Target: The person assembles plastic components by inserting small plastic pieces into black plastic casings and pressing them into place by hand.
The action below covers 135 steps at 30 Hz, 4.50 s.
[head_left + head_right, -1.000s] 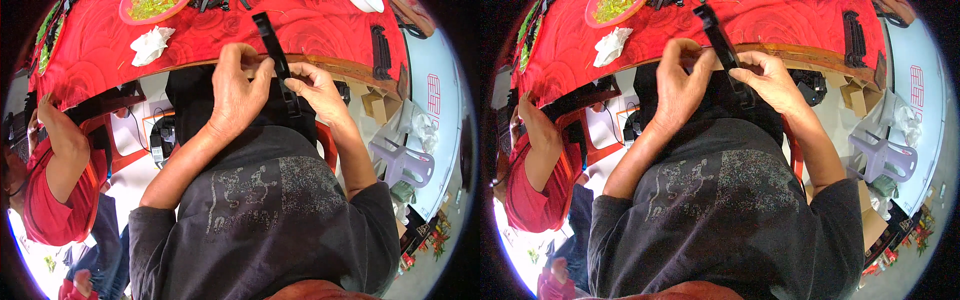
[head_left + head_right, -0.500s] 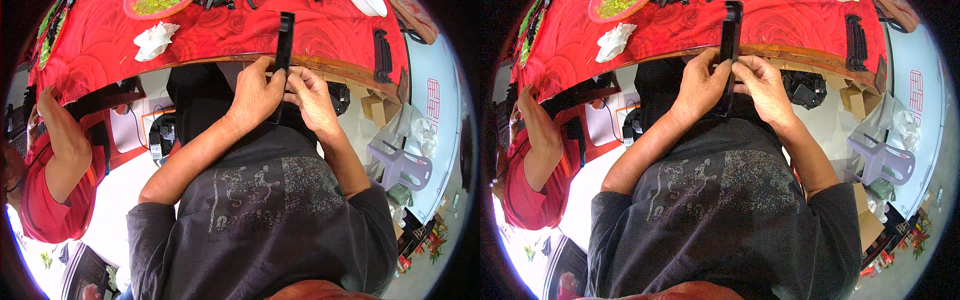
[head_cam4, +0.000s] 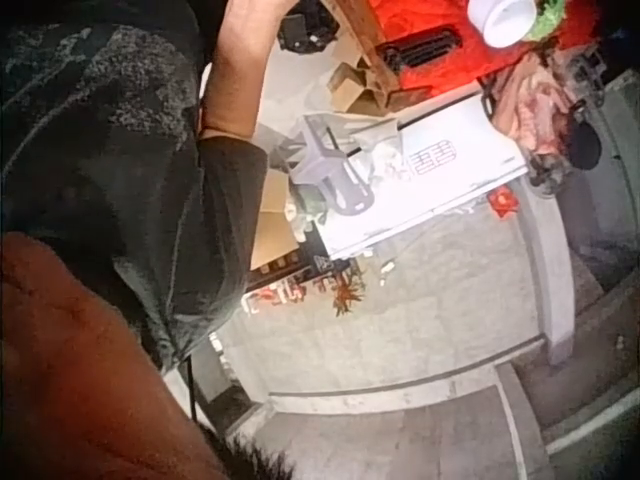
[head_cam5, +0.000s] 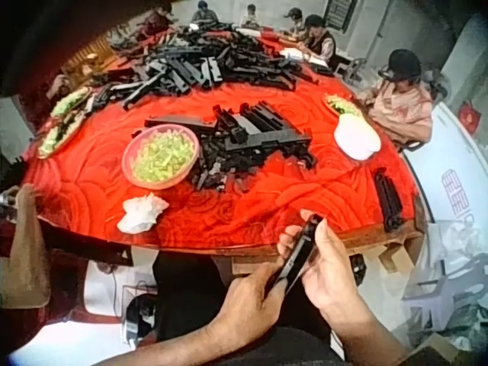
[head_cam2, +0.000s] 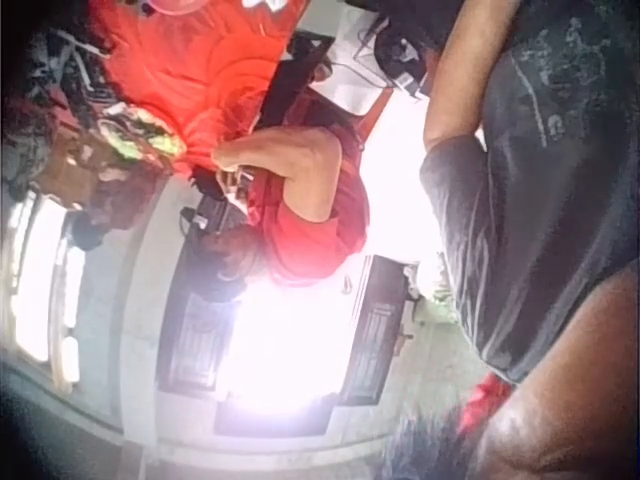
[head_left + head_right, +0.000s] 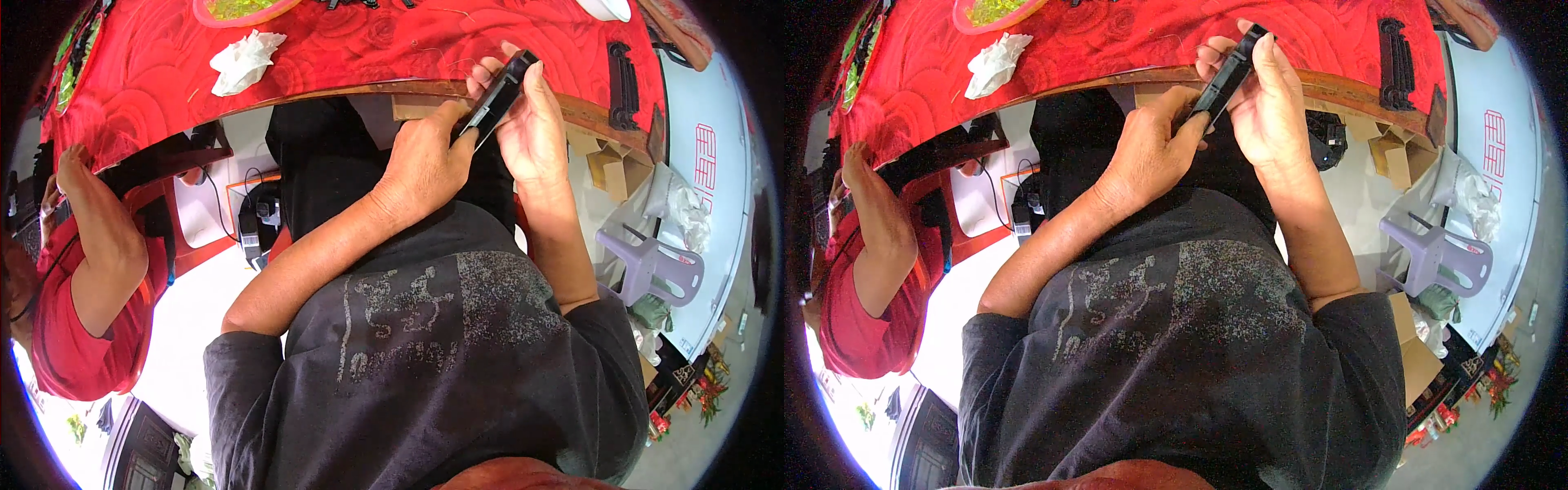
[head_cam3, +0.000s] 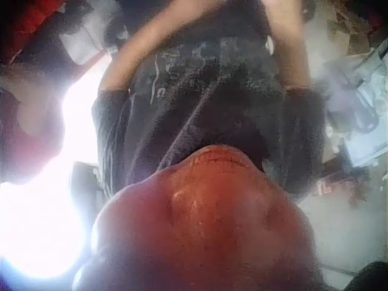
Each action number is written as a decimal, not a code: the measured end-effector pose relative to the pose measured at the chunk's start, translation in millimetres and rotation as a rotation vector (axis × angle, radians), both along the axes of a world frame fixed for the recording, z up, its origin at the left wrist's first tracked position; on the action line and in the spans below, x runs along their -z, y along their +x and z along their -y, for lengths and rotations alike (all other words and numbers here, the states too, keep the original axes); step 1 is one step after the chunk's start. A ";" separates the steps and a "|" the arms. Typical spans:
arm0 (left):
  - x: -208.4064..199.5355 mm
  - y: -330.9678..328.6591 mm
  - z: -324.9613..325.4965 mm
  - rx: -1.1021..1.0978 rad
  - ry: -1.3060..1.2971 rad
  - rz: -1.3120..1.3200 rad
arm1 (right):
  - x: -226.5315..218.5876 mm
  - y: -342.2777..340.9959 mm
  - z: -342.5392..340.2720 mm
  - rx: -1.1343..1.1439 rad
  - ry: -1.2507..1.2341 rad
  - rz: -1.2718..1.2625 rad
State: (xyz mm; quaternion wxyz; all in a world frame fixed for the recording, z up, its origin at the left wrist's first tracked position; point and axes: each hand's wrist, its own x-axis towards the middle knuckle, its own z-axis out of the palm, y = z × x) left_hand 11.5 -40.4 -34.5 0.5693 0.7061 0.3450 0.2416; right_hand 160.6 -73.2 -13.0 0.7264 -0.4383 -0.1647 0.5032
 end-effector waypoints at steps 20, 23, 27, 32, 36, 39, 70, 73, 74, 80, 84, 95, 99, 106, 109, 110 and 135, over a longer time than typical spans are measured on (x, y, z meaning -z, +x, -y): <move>-4.0 -1.9 0.3 0.071 -0.363 0.020 | -1.1 -15.2 4.6 0.016 0.185 0.093; -3.8 -1.7 -0.2 0.067 -0.351 0.039 | -2.7 -15.3 4.4 0.011 0.166 0.104; -7.5 0.2 0.1 0.062 -0.381 0.053 | -0.8 -12.5 5.8 -0.018 0.189 0.082; -5.5 2.8 2.9 0.039 -0.378 0.099 | -2.8 -15.4 7.3 -0.009 0.178 0.100; -2.1 4.2 5.5 0.020 -0.342 0.096 | -5.7 -22.1 9.5 0.027 0.173 0.060; -3.0 6.6 7.3 0.017 -0.390 0.101 | -2.8 -18.1 11.2 0.015 0.182 0.055; -17.8 2.5 14.3 -0.008 -0.666 0.212 | -21.1 -31.7 16.3 -0.011 0.117 0.121; -22.5 1.1 14.8 -0.010 -0.712 0.231 | -22.1 -30.3 16.4 -0.087 0.160 0.168; -23.9 1.1 14.9 -0.016 -0.715 0.225 | -22.5 -31.2 16.3 -0.098 0.167 0.180; -19.7 2.4 16.2 -0.005 -0.740 0.254 | -25.1 -31.8 18.1 -0.108 0.167 0.203; -15.8 3.5 14.9 0.007 -0.741 0.225 | -20.7 -29.1 18.6 -0.086 0.148 0.180; -12.2 -6.3 9.5 0.189 -0.513 0.216 | -11.8 -17.3 19.5 -0.017 0.106 0.110; -11.1 -3.7 10.4 0.166 -0.487 0.228 | -9.4 -16.1 19.9 0.004 0.094 0.128; -11.9 0.0 12.9 0.107 -0.493 0.171 | -12.2 -20.9 21.1 0.032 0.084 0.162; -11.9 1.2 13.9 0.086 -0.466 0.156 | -17.1 -23.7 21.6 0.057 0.065 0.178; -11.8 2.0 14.6 0.069 -0.443 0.155 | -16.5 -23.1 22.4 0.049 0.075 0.174; -10.8 2.5 8.1 0.023 -0.514 0.234 | -13.4 -29.8 18.7 0.111 0.113 0.082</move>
